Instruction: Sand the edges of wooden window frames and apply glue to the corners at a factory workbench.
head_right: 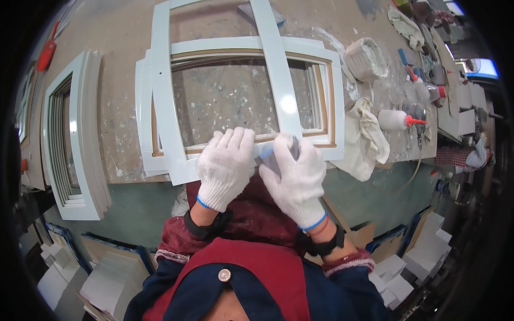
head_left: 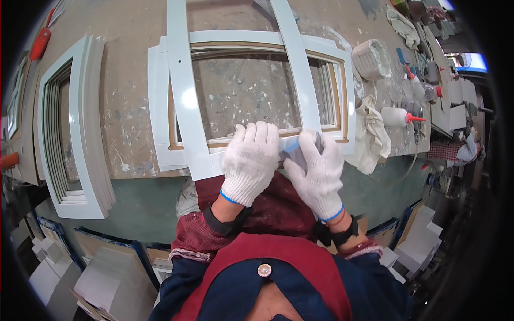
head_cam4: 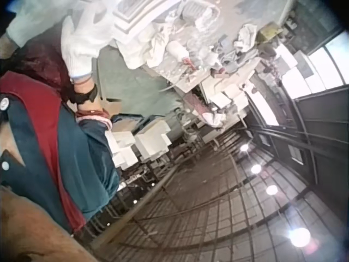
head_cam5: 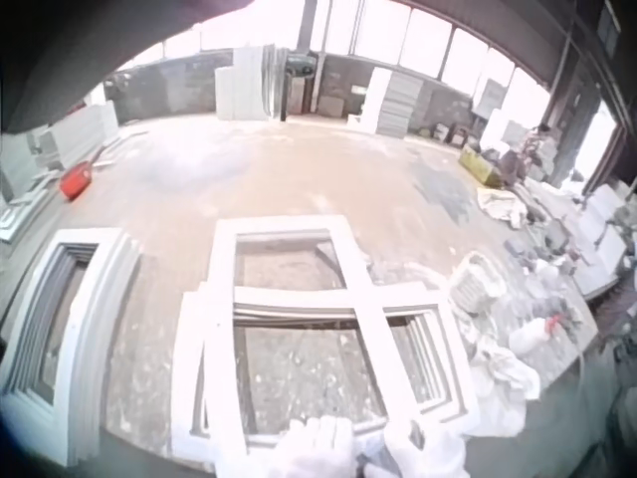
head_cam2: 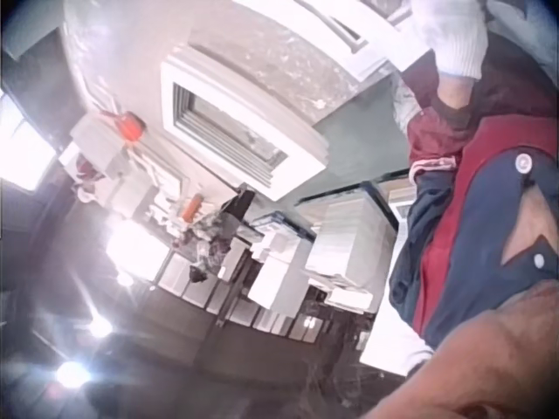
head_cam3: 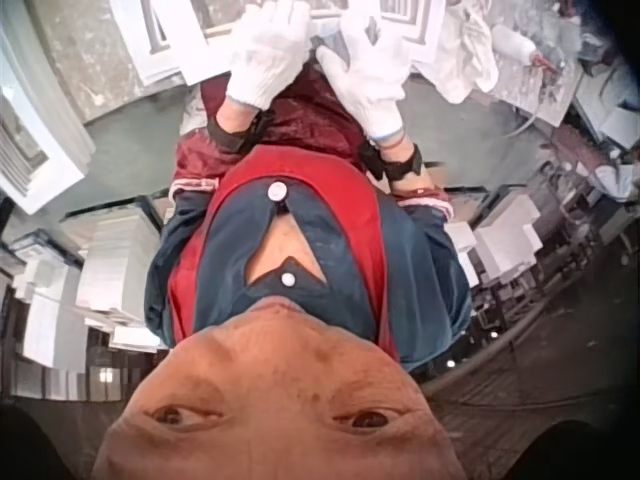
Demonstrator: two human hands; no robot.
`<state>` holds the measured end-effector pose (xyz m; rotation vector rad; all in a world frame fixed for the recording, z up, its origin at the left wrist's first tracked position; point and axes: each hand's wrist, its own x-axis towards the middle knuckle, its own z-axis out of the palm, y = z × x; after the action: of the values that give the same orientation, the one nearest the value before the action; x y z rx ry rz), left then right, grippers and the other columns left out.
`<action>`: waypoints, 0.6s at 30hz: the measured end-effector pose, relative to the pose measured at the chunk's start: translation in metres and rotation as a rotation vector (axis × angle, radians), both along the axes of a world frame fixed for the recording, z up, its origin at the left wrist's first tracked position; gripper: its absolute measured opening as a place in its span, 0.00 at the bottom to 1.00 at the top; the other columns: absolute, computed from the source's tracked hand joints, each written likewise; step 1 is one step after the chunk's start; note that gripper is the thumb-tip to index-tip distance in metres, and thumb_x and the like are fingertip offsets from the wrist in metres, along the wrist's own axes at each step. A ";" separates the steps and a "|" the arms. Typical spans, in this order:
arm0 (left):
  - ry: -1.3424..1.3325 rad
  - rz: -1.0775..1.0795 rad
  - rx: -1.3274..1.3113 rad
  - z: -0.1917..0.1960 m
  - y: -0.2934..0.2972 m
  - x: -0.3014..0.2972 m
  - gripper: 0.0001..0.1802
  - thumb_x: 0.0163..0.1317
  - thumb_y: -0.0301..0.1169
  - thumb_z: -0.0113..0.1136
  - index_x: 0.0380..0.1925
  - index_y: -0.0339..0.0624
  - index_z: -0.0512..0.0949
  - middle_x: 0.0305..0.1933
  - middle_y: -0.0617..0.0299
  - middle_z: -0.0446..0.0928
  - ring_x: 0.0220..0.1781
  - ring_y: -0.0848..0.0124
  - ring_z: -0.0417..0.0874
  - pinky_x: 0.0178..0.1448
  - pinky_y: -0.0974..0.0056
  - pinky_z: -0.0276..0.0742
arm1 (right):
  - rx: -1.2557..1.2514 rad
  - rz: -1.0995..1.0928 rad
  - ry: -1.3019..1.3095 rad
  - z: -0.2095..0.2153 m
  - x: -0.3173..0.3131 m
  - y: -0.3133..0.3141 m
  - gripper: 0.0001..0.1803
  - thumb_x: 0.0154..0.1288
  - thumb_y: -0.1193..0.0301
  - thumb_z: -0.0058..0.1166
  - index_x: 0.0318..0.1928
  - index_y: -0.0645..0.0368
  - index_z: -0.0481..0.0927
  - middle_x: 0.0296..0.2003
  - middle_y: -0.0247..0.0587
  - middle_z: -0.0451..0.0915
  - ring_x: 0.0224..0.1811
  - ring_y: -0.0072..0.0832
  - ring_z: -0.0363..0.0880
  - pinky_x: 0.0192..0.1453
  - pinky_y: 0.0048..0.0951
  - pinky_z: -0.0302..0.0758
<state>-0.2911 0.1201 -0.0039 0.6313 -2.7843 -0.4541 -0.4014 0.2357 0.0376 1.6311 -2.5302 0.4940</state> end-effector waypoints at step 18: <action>-0.025 -0.005 0.031 0.013 0.001 0.002 0.34 0.37 0.43 0.77 0.44 0.43 0.74 0.42 0.61 0.78 0.46 0.62 0.81 0.51 0.60 0.76 | -0.008 -0.553 0.212 -0.074 -0.208 0.041 0.33 0.61 0.49 0.58 0.65 0.43 0.69 0.51 0.52 0.73 0.53 0.52 0.74 0.53 0.50 0.74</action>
<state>-0.2896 0.1214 0.0089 0.6408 -2.8078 -0.4947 -0.6094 0.2765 -0.0362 0.8549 -2.6409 0.2537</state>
